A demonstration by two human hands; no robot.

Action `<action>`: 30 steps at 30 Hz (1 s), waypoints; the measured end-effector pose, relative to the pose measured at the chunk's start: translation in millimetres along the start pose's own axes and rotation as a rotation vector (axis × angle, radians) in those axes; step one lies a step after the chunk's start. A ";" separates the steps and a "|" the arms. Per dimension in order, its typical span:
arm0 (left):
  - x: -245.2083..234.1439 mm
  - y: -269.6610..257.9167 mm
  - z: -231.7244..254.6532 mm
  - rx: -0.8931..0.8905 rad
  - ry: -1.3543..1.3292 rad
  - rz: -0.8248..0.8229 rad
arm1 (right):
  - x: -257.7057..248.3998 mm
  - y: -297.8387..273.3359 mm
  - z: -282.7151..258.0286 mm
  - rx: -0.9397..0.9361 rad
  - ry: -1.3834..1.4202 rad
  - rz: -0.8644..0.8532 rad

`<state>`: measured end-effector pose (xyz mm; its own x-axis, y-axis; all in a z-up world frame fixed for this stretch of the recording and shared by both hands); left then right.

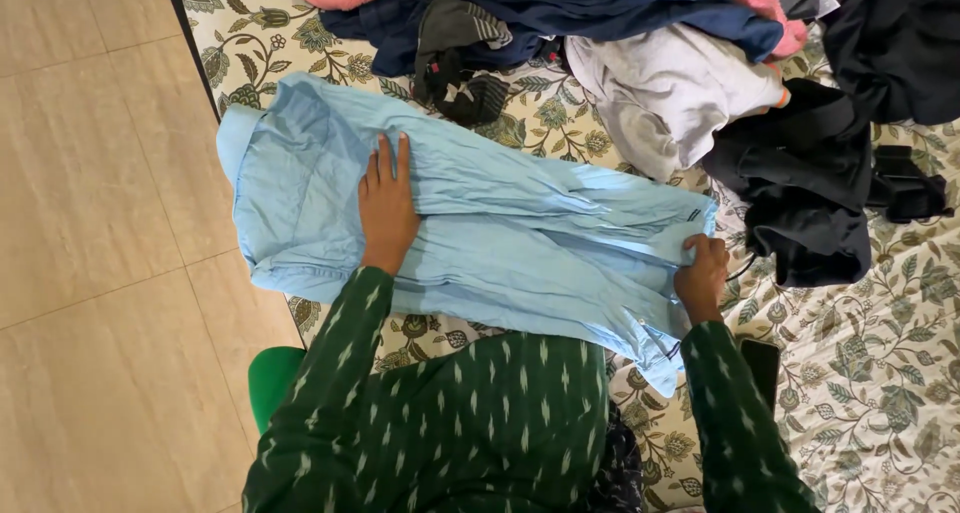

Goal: Folding various shirts on a bed.

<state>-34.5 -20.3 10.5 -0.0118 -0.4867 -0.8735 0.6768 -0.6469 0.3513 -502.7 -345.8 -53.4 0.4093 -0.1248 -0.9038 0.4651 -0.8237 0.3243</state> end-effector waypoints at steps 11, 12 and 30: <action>30.8 -17.3 -26.9 -0.124 -0.127 -0.037 | -30.5 36.0 -90.3 -0.142 0.106 0.057; 28.0 -21.8 -28.6 -0.134 -0.159 0.028 | -19.3 41.4 -111.1 -0.238 0.307 -0.028; 22.1 -40.8 -19.8 -0.348 -0.290 0.259 | 144.1 123.6 -589.2 -0.724 0.605 -0.288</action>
<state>-47.8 6.9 -29.9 0.0180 -0.7794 -0.6263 0.8887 -0.2745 0.3672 76.4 -139.8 20.8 0.4436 0.4981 -0.7450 0.8956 -0.2159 0.3890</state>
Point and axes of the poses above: each hand's wrist, its own y-axis towards the middle knuckle, its own x-axis out of the palm, z = x × y, the point moved 7 cm from there along y, towards the middle knuckle, and after that the axes turned 5 degrees about z, right-handed, at the moved point
